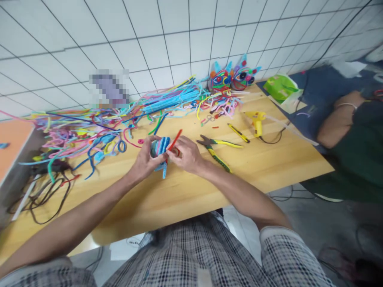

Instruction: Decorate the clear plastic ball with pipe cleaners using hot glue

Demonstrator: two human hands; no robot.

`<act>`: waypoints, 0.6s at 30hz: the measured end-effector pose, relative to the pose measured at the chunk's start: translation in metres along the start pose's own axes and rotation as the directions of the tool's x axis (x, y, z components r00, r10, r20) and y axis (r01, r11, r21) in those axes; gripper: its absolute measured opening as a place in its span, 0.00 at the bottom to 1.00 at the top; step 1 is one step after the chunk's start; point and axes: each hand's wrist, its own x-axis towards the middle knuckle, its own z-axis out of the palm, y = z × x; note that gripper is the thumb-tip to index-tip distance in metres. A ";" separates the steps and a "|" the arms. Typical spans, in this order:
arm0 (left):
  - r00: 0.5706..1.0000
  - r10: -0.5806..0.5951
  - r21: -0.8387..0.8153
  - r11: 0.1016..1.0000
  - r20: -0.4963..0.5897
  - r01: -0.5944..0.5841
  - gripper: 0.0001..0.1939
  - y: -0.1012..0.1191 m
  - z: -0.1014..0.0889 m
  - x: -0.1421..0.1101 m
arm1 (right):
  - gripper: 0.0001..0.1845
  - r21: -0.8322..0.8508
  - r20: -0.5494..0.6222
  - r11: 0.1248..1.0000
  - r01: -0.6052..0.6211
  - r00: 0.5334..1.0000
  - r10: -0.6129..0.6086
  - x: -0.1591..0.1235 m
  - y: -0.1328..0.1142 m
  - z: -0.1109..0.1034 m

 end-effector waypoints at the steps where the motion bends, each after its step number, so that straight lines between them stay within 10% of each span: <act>1: 1.000 -0.013 0.002 1.000 -0.005 0.013 0.28 0.003 0.002 -0.002 | 0.06 0.010 -0.003 1.000 0.004 1.000 -0.004 -0.001 0.000 0.000; 8: 0.993 -0.059 0.010 0.998 -0.104 0.060 0.29 0.015 0.022 -0.015 | 0.05 0.142 -0.030 0.984 -0.105 0.993 0.110 -0.004 0.003 -0.015; 18: 0.981 0.060 0.054 0.997 -0.185 -0.051 0.29 0.004 0.032 -0.019 | 0.05 0.061 -0.065 0.996 0.066 0.996 -0.062 -0.001 -0.005 -0.020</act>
